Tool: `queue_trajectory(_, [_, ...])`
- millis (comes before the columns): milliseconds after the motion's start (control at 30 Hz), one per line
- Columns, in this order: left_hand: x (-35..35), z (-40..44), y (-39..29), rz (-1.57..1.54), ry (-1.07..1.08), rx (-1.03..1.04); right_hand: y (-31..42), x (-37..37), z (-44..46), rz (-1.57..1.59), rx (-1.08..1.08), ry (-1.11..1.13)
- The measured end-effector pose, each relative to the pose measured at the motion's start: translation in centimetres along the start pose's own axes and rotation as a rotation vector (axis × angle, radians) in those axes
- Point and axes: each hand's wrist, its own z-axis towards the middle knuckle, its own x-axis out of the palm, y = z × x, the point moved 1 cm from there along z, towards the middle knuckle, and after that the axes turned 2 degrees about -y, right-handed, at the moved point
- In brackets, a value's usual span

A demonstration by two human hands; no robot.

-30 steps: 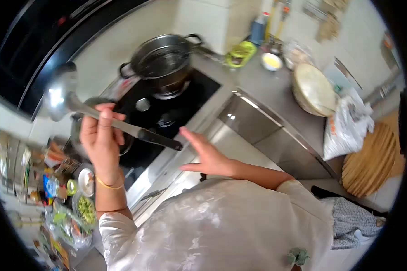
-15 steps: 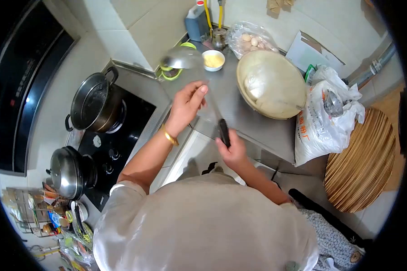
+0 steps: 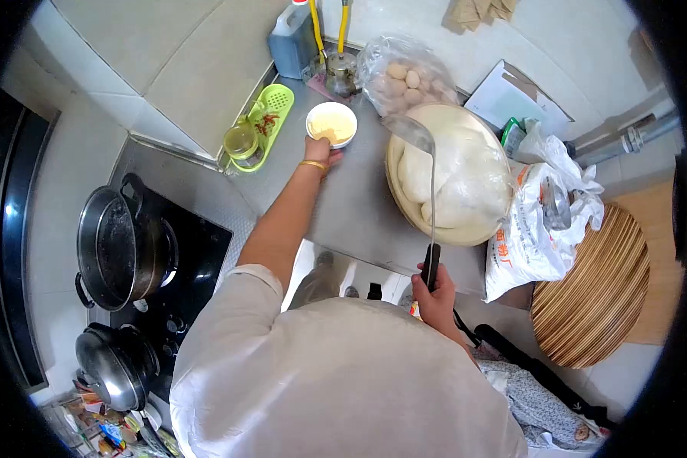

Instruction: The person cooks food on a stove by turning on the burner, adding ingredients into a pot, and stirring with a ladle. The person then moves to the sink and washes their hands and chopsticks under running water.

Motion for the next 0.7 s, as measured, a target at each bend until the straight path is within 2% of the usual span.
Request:
queue_trajectory(67, [-0.2, 1.8, 1.0, -0.067, -0.088, 0.035, 1.4, 1.0, 0.7, 0.148, 0.082, 0.039])
queue_trajectory(167, [-1.4, -4.1, -2.1, 0.04, -0.117, 0.12, 1.2, 0.9, 1.4, 0.066, 0.09, 0.015])
queue_trajectory(200, [-4.2, -3.5, -1.4, 0.217, -0.018, 0.234, 0.9, 0.6, 1.7, 0.022, 0.058, 0.018])
queue_trajectory(300, [-8.4, -1.5, 1.3, 1.094, -0.352, 0.709, 0.0, 1.1, 2.4, -0.035, 0.029, 0.051])
queue_trajectory(367, [-6.9, -4.1, 0.0, 0.732, -0.26, 0.353, 1.2, 1.6, 3.8, 0.003, 0.067, 0.086])
queue_trajectory(400, [-5.9, -7.0, -1.8, 0.596, -0.239, 0.241, 1.8, 1.4, 3.8, 0.019, 0.117, 0.095])
queue_trajectory(433, [-5.2, -9.0, -2.7, 0.463, -0.212, 0.129, 1.3, 1.1, 4.1, -0.049, 0.048, 0.094])
queue_trajectory(500, [-6.3, -9.5, -2.3, 0.422, -0.215, 0.109, -0.7, 0.5, 4.1, -0.182, -0.068, 0.097])
queue_trajectory(600, [-8.0, -9.5, -1.2, 0.413, -0.22, 0.062, 0.8, 1.3, 4.5, -0.108, 0.025, 0.172])
queue_trajectory(667, [-8.2, -10.9, -0.8, 0.446, -0.213, 0.034, 1.0, 1.0, 4.5, -0.154, -0.022, 0.182])
queue_trajectory(700, [-9.3, -10.1, 0.6, 0.701, -0.299, 0.203, 1.0, 0.6, 4.2, -0.183, -0.037, 0.188])
